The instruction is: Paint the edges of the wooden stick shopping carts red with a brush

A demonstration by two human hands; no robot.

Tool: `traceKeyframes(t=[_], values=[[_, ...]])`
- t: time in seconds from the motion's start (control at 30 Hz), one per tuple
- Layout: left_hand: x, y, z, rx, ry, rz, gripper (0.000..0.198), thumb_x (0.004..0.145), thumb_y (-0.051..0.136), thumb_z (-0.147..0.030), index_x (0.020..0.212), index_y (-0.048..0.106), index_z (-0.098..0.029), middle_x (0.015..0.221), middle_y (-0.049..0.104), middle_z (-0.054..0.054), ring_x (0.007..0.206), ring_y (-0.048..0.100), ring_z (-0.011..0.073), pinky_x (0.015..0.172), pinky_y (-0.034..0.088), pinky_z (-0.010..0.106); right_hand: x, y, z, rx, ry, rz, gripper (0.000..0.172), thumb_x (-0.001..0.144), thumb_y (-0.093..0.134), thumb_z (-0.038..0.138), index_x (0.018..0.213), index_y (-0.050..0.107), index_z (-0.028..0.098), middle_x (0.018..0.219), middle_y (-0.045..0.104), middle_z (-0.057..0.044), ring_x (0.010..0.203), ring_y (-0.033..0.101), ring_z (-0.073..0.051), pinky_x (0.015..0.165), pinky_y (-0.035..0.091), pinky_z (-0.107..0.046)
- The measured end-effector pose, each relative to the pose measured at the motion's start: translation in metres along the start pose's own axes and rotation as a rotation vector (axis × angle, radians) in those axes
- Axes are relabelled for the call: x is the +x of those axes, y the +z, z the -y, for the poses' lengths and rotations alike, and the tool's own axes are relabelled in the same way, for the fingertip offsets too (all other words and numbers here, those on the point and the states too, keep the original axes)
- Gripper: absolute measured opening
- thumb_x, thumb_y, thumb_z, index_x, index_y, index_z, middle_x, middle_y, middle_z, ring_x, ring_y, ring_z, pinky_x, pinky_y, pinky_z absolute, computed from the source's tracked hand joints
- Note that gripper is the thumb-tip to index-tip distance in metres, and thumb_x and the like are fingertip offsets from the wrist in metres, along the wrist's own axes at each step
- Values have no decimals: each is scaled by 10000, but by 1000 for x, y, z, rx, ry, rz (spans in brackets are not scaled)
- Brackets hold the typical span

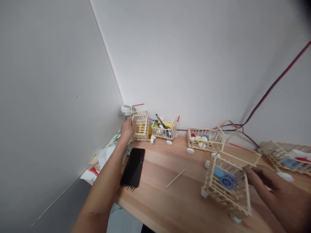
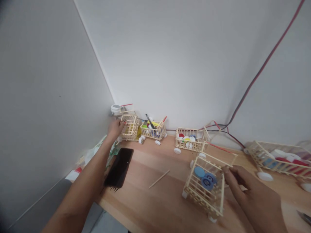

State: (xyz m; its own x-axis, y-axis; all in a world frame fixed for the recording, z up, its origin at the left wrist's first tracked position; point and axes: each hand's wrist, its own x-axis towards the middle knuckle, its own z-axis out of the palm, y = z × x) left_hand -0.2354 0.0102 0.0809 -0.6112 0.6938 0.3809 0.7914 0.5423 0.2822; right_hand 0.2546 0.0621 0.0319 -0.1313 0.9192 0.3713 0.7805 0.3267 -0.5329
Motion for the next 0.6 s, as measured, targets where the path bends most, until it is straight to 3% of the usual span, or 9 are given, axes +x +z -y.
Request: traceKeyframes(t=[0.23,0.47,0.6], values=[[0,-9,10,5,15,-2,251,885,447,-238,886,691,-181,901,727,95,873,642,244,732,432,289,1,9,-19,-1,-34,24,530,727,416,749,837,634,279,824,711,18,718,671,-212,609,492,-327],[0,1,-2,-5,11,9,243,894,464,-261,891,690,-175,932,724,131,911,650,263,748,438,300,1,16,-32,21,-76,23,484,761,442,707,880,631,277,822,708,31,703,666,-197,667,500,-327],[3,6,-7,-24,-6,7,257,905,458,-275,905,695,-174,958,720,150,928,652,272,756,444,311,0,20,-41,16,-79,36,477,762,453,704,922,629,290,848,708,34,706,663,-197,628,491,-313]])
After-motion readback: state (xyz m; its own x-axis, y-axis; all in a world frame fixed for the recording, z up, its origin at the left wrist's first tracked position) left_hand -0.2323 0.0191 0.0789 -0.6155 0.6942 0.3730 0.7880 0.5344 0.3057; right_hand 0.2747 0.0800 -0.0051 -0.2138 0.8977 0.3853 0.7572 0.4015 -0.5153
